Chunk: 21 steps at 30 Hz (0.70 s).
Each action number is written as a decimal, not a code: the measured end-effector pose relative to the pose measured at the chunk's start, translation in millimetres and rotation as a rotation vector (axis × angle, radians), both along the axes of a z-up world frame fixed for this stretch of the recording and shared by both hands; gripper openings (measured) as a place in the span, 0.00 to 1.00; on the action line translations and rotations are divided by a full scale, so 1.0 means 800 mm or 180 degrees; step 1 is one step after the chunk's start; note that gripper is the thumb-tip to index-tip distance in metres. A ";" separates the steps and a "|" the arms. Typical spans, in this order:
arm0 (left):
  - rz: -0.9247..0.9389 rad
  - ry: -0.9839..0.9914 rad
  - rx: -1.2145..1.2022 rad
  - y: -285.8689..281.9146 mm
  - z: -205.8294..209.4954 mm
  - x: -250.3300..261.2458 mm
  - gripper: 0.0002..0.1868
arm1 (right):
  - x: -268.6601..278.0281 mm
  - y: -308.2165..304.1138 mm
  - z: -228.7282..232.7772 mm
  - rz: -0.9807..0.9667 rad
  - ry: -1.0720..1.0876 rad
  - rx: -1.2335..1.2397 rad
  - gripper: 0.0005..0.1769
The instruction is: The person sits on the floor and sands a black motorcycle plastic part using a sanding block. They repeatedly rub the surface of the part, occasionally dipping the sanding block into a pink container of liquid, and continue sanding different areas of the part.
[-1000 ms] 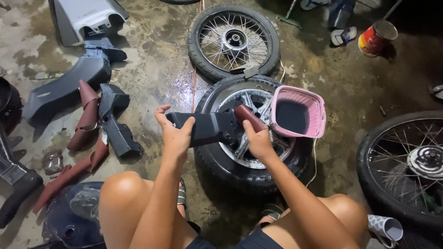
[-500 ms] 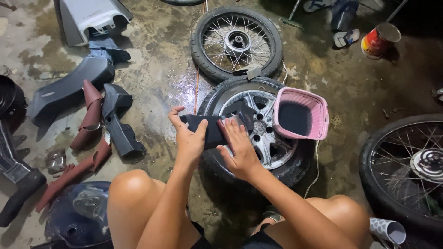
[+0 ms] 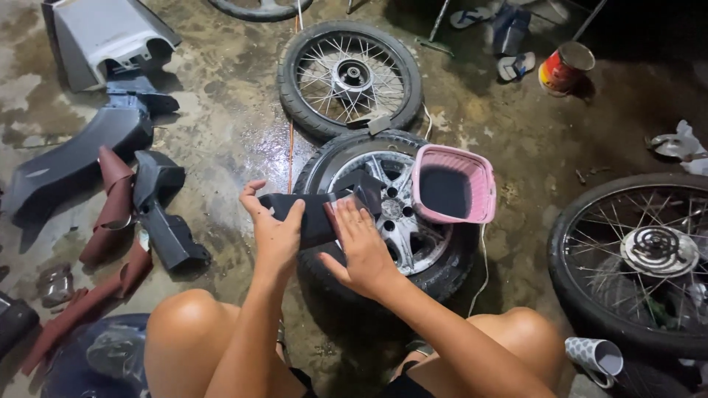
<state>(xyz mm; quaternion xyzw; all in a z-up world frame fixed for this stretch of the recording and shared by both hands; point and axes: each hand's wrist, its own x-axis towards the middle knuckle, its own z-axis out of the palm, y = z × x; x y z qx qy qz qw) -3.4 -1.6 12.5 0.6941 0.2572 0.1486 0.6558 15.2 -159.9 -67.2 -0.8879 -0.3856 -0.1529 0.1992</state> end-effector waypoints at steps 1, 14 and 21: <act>0.0008 0.0019 -0.0083 0.000 0.006 -0.001 0.34 | 0.000 -0.001 0.000 0.0022 0.0047 -0.0082 0.46; 0.0007 0.0020 -0.0267 0.000 0.020 -0.004 0.34 | -0.002 -0.002 -0.002 0.0005 0.0092 -0.0410 0.51; -0.0037 -0.0057 -0.0062 -0.002 0.005 -0.007 0.33 | -0.010 -0.002 0.000 -0.0044 0.0042 -0.0497 0.52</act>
